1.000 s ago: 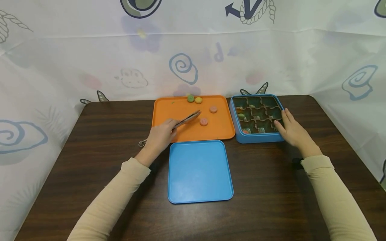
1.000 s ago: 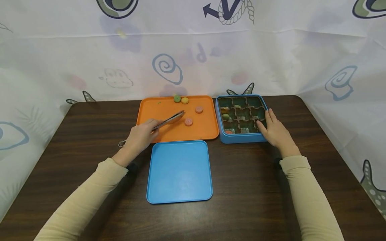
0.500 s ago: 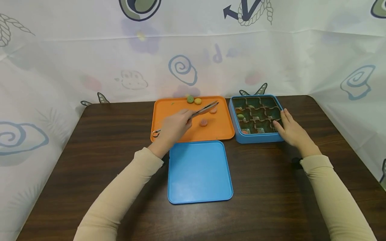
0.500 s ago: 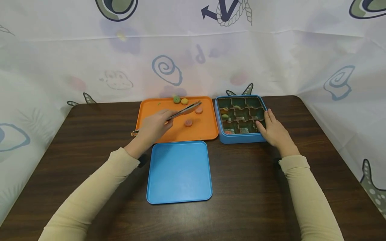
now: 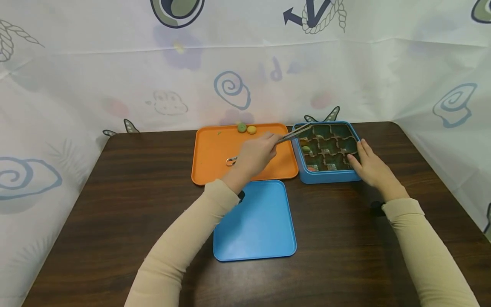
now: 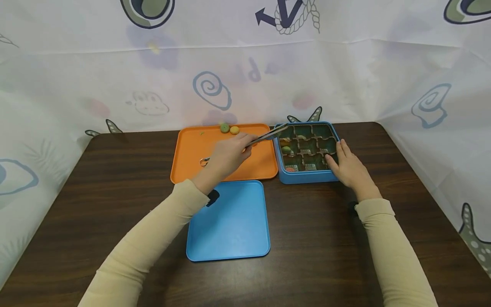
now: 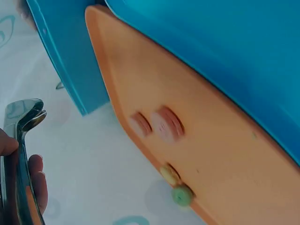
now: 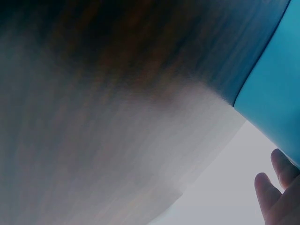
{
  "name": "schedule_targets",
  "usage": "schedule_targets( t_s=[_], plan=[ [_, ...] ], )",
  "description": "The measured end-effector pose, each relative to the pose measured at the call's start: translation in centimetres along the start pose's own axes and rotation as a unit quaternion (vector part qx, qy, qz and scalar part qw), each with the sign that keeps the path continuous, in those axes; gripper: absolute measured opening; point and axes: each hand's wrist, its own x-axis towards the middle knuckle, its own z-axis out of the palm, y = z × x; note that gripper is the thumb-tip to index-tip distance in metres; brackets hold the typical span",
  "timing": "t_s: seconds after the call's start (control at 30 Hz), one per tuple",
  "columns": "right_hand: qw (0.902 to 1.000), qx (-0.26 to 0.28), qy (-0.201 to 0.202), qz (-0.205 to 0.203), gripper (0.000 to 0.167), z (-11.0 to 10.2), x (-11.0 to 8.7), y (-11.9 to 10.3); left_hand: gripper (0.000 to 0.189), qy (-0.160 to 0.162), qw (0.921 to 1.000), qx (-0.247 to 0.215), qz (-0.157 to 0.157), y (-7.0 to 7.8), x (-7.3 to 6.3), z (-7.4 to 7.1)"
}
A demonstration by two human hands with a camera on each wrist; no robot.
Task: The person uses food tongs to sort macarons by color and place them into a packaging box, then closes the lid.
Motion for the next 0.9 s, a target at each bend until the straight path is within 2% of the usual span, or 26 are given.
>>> schedule_targets(
  t_s=[0.3,0.4,0.53,0.9],
  plan=[
    [1.0,0.0,-0.004,0.0,0.081,-0.1,-0.1,0.0,0.03,-0.008,0.9991,0.021,0.035,2.8,1.3,1.7],
    [1.0,0.0,-0.003,-0.001,0.08,-0.1,-0.1,0.0,0.033,-0.02,0.9992,0.005,0.035,3.5,1.7,2.2],
    [1.0,0.002,-0.003,-0.001,0.08,-0.1,-0.1,0.0,0.036,-0.033,0.9988,0.006,0.036,4.4,2.3,2.7],
    [1.0,-0.002,0.001,-0.002,0.08,-0.1,-0.1,-0.2,0.031,-0.017,0.9973,0.055,0.045,5.9,2.9,3.8]
  ],
)
